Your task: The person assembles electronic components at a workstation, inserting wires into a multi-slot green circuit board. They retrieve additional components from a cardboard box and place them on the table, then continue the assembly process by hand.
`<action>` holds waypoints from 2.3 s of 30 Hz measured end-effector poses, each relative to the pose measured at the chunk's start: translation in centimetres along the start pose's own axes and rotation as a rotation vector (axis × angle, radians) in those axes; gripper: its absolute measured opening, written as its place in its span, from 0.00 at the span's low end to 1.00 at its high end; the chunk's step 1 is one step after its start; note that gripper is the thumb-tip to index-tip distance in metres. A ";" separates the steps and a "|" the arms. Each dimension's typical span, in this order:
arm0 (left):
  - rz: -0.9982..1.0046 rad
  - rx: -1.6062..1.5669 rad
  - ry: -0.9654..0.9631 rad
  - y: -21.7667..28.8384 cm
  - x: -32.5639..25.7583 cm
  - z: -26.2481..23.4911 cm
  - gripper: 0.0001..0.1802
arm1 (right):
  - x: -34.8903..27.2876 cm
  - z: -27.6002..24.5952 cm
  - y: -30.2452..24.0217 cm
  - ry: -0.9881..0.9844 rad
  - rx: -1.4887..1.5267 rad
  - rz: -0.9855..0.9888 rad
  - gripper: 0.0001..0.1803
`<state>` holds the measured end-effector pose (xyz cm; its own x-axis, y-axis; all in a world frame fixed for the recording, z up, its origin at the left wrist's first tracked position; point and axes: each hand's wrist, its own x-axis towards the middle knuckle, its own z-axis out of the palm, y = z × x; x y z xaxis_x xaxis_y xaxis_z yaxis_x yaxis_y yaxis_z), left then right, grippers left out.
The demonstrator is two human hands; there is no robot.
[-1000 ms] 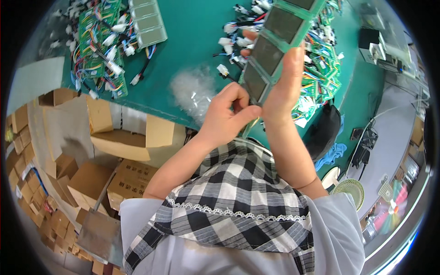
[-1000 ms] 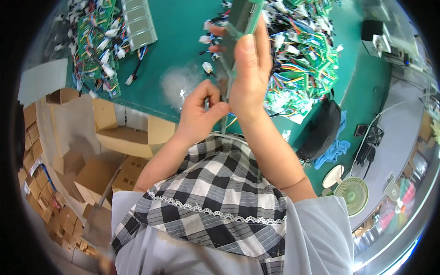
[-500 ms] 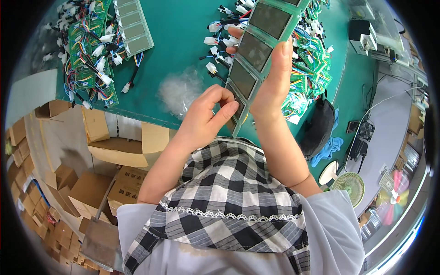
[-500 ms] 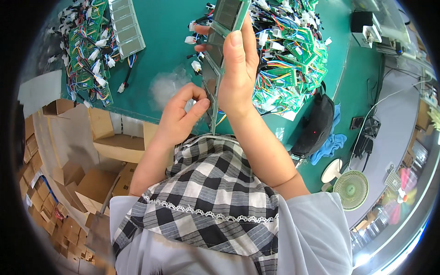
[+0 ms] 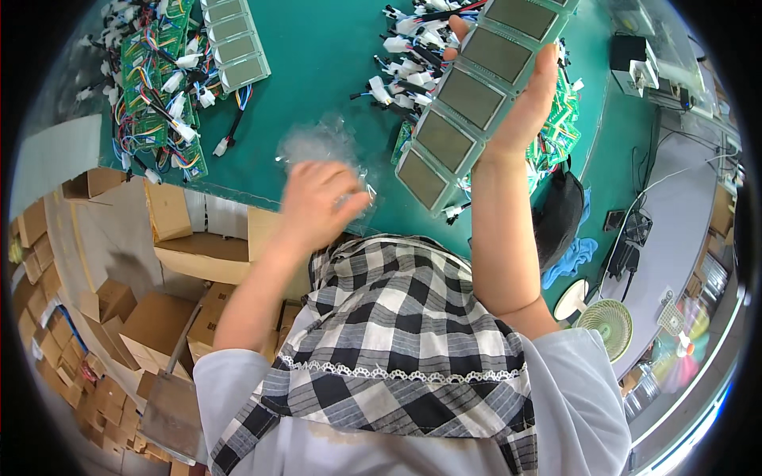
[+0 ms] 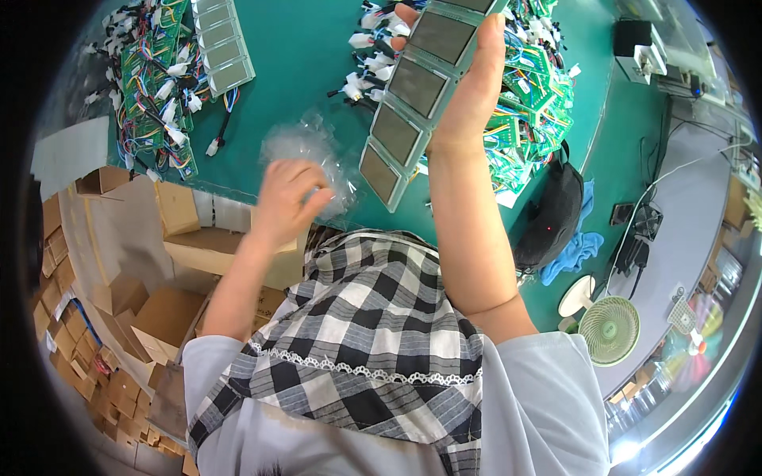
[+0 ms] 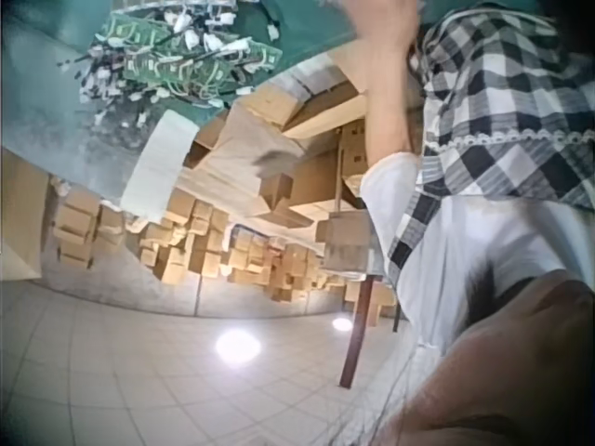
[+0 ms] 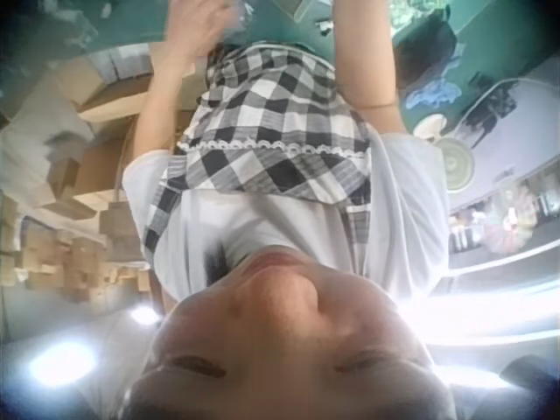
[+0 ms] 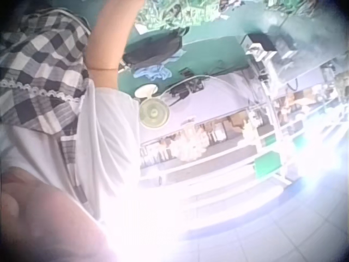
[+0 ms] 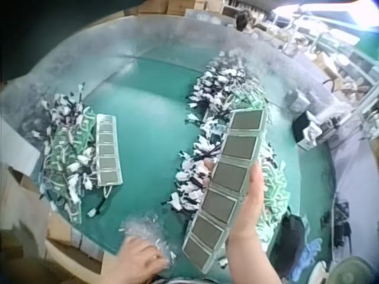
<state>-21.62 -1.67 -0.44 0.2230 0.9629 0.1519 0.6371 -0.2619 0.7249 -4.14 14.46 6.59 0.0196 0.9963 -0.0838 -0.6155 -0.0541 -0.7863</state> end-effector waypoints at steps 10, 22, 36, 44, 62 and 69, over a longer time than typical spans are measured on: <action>-0.115 -0.497 0.298 6.1 4.6 4.0 0.17 | -0.4 2.1 0.1 -0.055 -0.080 -0.082 0.23; -0.197 -0.733 0.160 5.9 4.4 2.1 0.17 | -0.5 1.7 -0.2 -0.023 -0.088 -0.147 0.23; -0.219 -0.528 0.139 4.2 2.3 -0.7 0.09 | -0.8 2.7 -1.7 -0.160 0.118 -0.164 0.26; -0.075 -0.470 0.467 3.3 2.0 -2.9 0.21 | 1.8 0.8 -3.4 -0.387 0.186 -0.103 0.27; -0.197 -0.626 0.048 5.2 5.1 -0.8 0.12 | -1.1 2.7 -0.7 -0.084 -0.059 -0.267 0.30; -0.128 0.010 0.676 0.1 0.0 -4.3 0.08 | 0.4 0.6 -5.7 -0.061 0.392 -0.011 0.33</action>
<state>-24.77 -1.40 2.53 -0.3614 0.8147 0.4535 0.6356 -0.1406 0.7591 -1.03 15.22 11.41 -0.0119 0.9995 -0.0305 -0.8698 -0.0254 -0.4927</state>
